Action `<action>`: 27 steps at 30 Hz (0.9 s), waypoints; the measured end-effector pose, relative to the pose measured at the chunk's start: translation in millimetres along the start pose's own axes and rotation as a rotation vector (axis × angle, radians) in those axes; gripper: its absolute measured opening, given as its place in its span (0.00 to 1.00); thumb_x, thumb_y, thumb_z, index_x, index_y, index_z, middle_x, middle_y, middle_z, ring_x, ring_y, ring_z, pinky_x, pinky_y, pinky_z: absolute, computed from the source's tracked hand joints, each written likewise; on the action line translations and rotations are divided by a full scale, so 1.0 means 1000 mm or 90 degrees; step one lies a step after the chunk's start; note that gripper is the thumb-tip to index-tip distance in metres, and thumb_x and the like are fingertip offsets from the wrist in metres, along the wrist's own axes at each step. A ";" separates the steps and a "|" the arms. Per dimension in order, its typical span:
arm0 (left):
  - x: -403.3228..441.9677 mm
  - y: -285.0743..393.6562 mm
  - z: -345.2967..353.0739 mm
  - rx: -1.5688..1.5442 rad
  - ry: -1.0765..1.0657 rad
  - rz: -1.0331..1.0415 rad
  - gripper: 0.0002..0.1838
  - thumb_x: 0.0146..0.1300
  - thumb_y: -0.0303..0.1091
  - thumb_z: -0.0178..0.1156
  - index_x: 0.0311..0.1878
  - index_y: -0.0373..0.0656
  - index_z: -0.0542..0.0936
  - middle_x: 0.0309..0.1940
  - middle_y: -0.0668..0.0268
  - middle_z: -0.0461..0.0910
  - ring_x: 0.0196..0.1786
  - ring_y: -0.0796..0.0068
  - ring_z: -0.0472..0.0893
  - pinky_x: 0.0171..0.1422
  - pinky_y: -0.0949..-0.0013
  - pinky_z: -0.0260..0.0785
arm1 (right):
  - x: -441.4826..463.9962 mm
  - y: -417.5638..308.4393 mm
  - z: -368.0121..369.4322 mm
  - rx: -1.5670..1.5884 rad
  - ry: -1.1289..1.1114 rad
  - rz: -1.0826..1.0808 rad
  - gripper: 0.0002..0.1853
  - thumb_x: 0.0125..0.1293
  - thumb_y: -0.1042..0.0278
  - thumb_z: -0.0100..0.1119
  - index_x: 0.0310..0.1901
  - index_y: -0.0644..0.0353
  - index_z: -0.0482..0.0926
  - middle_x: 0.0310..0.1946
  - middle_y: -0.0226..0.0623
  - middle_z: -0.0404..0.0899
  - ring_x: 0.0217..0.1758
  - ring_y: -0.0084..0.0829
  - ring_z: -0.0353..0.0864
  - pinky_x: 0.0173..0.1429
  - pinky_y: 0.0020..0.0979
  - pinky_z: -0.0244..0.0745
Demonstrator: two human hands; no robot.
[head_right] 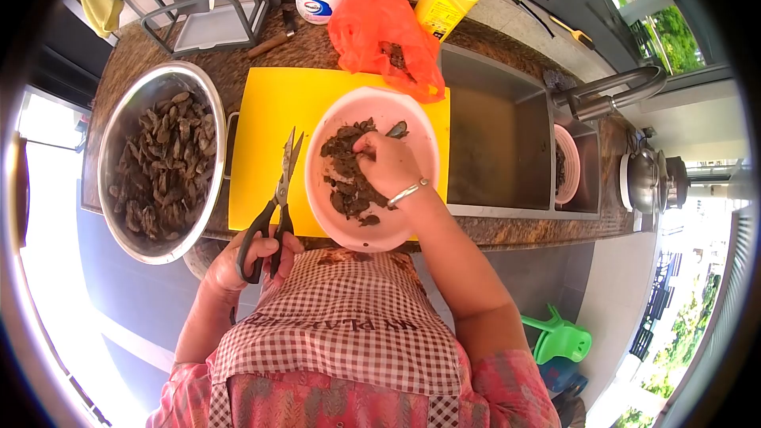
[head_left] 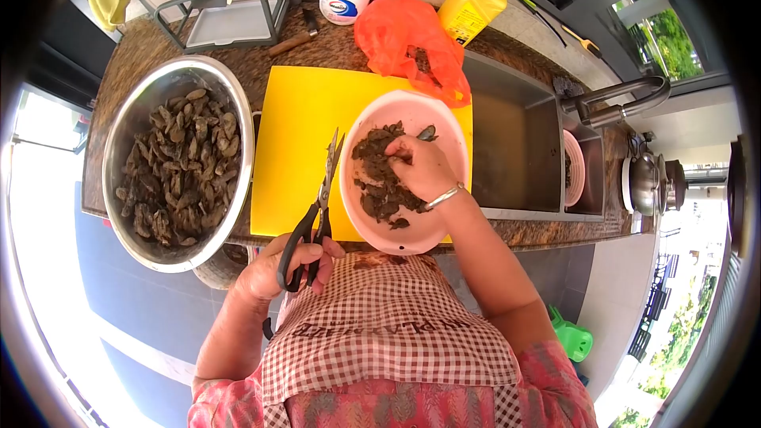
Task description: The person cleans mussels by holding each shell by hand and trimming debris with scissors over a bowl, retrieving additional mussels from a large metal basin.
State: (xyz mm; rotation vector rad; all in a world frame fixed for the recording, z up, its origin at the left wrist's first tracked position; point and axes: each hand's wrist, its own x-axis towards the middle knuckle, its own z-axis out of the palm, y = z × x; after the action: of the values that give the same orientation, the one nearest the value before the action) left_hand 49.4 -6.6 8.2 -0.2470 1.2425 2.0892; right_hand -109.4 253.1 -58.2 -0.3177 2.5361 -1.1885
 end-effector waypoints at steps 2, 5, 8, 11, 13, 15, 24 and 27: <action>-0.002 -0.001 0.001 -0.007 0.004 -0.002 0.21 0.70 0.42 0.53 0.52 0.31 0.79 0.24 0.58 0.78 0.27 0.71 0.78 0.34 0.72 0.67 | -0.004 0.001 -0.004 -0.156 0.089 -0.073 0.10 0.59 0.72 0.64 0.43 0.60 0.82 0.37 0.43 0.83 0.42 0.47 0.83 0.49 0.43 0.77; -0.002 -0.003 0.002 -0.008 0.004 -0.002 0.21 0.70 0.42 0.53 0.52 0.31 0.79 0.24 0.58 0.78 0.27 0.71 0.78 0.34 0.72 0.67 | -0.012 -0.018 -0.005 -0.289 0.173 -0.194 0.10 0.58 0.69 0.67 0.41 0.58 0.83 0.38 0.43 0.81 0.42 0.48 0.82 0.48 0.44 0.77; -0.002 -0.004 0.003 0.000 0.002 -0.010 0.21 0.71 0.42 0.52 0.52 0.32 0.79 0.24 0.58 0.78 0.26 0.71 0.78 0.34 0.72 0.67 | -0.016 -0.038 0.003 -0.164 0.000 -0.057 0.11 0.57 0.67 0.68 0.41 0.59 0.81 0.39 0.45 0.80 0.43 0.49 0.82 0.46 0.45 0.78; -0.002 -0.007 0.002 0.012 -0.010 -0.007 0.21 0.71 0.42 0.52 0.52 0.32 0.79 0.24 0.59 0.78 0.26 0.71 0.77 0.34 0.71 0.68 | -0.018 -0.031 0.021 -0.349 -0.038 -0.111 0.11 0.58 0.67 0.66 0.40 0.61 0.78 0.37 0.47 0.80 0.43 0.49 0.82 0.46 0.45 0.79; -0.001 -0.009 0.001 0.020 -0.014 -0.004 0.21 0.71 0.42 0.51 0.52 0.33 0.79 0.24 0.59 0.78 0.27 0.71 0.78 0.35 0.70 0.68 | -0.015 -0.029 0.028 -0.385 -0.022 -0.111 0.13 0.58 0.66 0.66 0.41 0.63 0.76 0.36 0.48 0.80 0.44 0.49 0.82 0.46 0.46 0.79; -0.002 -0.011 0.001 0.027 -0.013 -0.005 0.21 0.71 0.43 0.51 0.52 0.33 0.79 0.25 0.59 0.78 0.27 0.71 0.78 0.35 0.70 0.69 | -0.013 -0.027 0.031 -0.412 0.009 -0.113 0.12 0.58 0.65 0.66 0.39 0.63 0.77 0.37 0.48 0.80 0.44 0.49 0.82 0.46 0.46 0.79; -0.004 -0.013 0.000 0.022 -0.049 -0.050 0.21 0.72 0.44 0.54 0.53 0.32 0.78 0.26 0.62 0.78 0.29 0.72 0.79 0.37 0.70 0.71 | -0.018 -0.014 -0.024 0.433 -0.092 0.218 0.16 0.68 0.73 0.57 0.56 0.66 0.79 0.45 0.32 0.83 0.40 0.24 0.84 0.42 0.29 0.84; 0.000 -0.012 0.005 0.168 -0.045 -0.101 0.22 0.73 0.47 0.55 0.53 0.34 0.78 0.27 0.64 0.79 0.31 0.74 0.80 0.38 0.69 0.73 | -0.030 -0.026 -0.031 0.568 -0.049 0.204 0.16 0.71 0.77 0.52 0.59 0.68 0.77 0.52 0.34 0.80 0.42 0.26 0.84 0.46 0.30 0.87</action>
State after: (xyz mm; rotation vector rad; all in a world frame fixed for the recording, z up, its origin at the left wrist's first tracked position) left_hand 57.6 0.8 2.5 -0.1453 1.3905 1.7638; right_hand -92.2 268.5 -13.8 0.2447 1.6611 -1.9295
